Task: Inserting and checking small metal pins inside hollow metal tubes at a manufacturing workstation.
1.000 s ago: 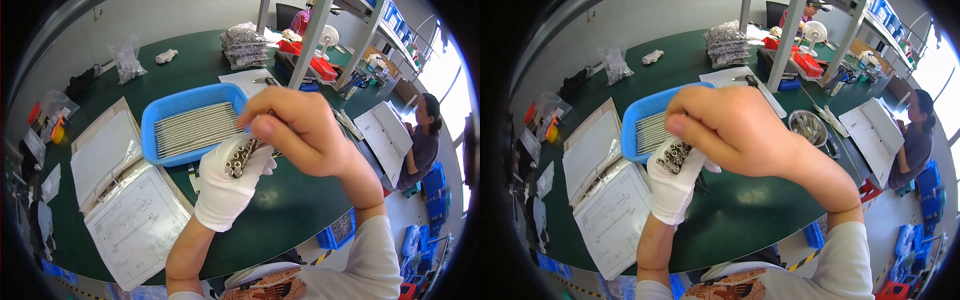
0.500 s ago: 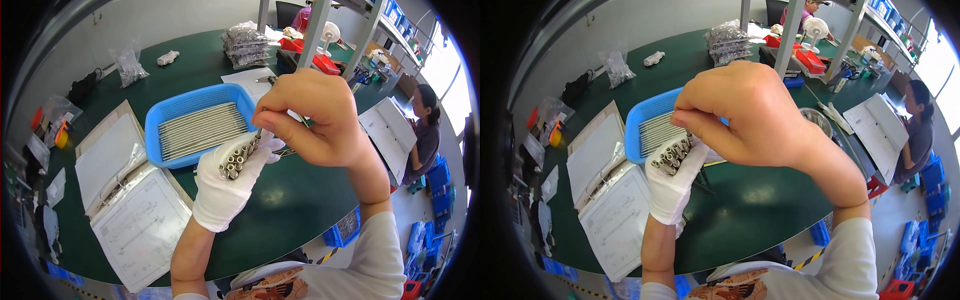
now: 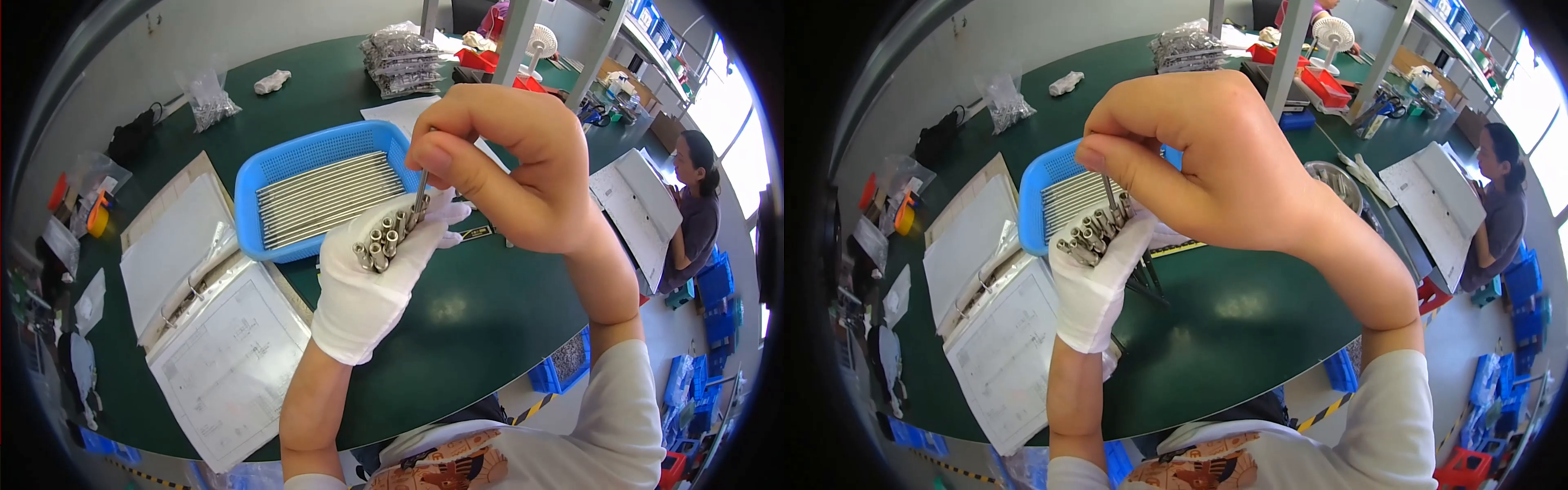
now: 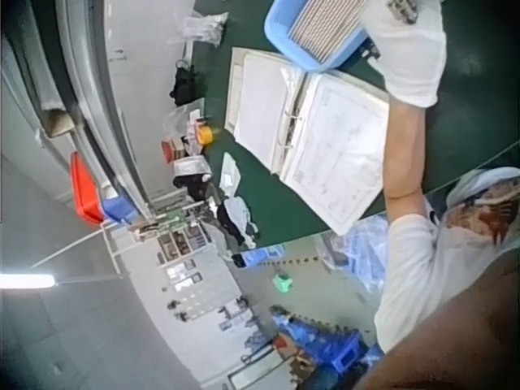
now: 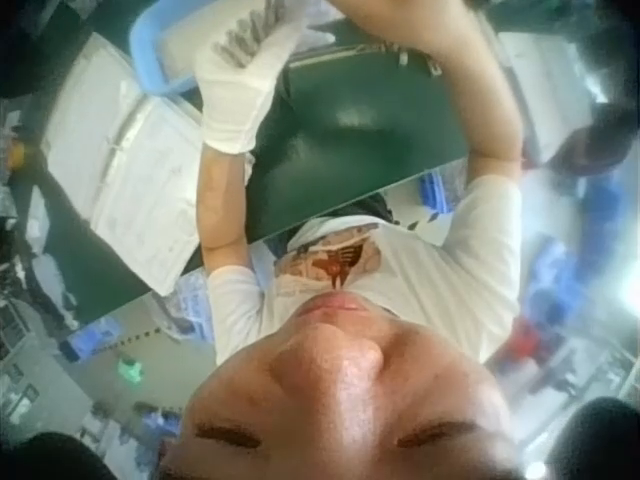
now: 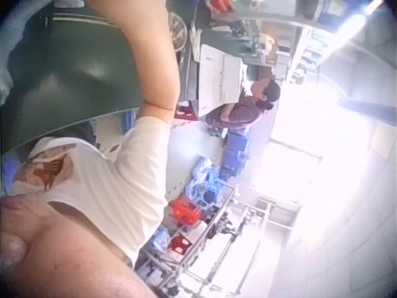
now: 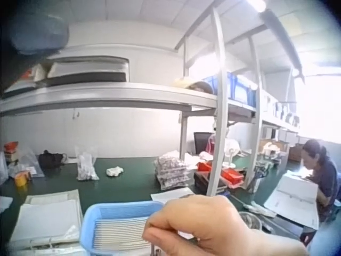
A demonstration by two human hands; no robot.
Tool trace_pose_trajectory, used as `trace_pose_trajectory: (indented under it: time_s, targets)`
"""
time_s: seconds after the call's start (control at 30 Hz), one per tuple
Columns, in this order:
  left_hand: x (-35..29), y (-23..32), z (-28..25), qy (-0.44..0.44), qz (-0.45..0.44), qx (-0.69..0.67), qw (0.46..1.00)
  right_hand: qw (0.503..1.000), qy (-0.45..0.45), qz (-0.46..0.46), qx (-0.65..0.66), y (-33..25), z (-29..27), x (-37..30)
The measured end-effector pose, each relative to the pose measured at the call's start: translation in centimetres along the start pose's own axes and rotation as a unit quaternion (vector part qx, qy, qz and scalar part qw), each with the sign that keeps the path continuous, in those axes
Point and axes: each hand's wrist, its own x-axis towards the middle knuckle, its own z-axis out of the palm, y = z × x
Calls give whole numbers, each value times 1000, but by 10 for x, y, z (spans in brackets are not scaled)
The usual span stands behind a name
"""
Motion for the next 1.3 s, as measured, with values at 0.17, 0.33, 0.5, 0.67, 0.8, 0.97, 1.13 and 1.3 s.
trace_pose_trajectory:
  time_s: [0.17, 0.33, 0.5, 0.67, 0.8, 0.97, 1.13, 1.3]
  targets:
    - [0, -6, -5, 9, -1, -51, 999, 999, 13, -25, -31, 7, 8, 0]
    - [4, -12, -10, 23, 28, -83, 996, 990, 36, -97, -96, 9, 11, 11]
    - [11, -5, -16, 28, -57, -102, 993, 983, -45, -101, -143, 12, 8, 30]
    - [11, -10, -21, 21, -83, -96, 992, 987, -36, -94, -124, 16, 10, 25]
    - [11, -8, -24, 26, -95, -85, 992, 991, -41, -72, -108, 14, 13, 24]
    - [11, -6, -24, 30, -112, -75, 990, 993, -47, -40, -98, 13, 14, 23]
    - [10, -3, -19, 31, -106, -70, 991, 995, -32, -26, -94, 11, 16, 15]
    - [4, 5, -11, 3, -93, 1, 996, 995, -32, -38, -88, 8, 10, 6]
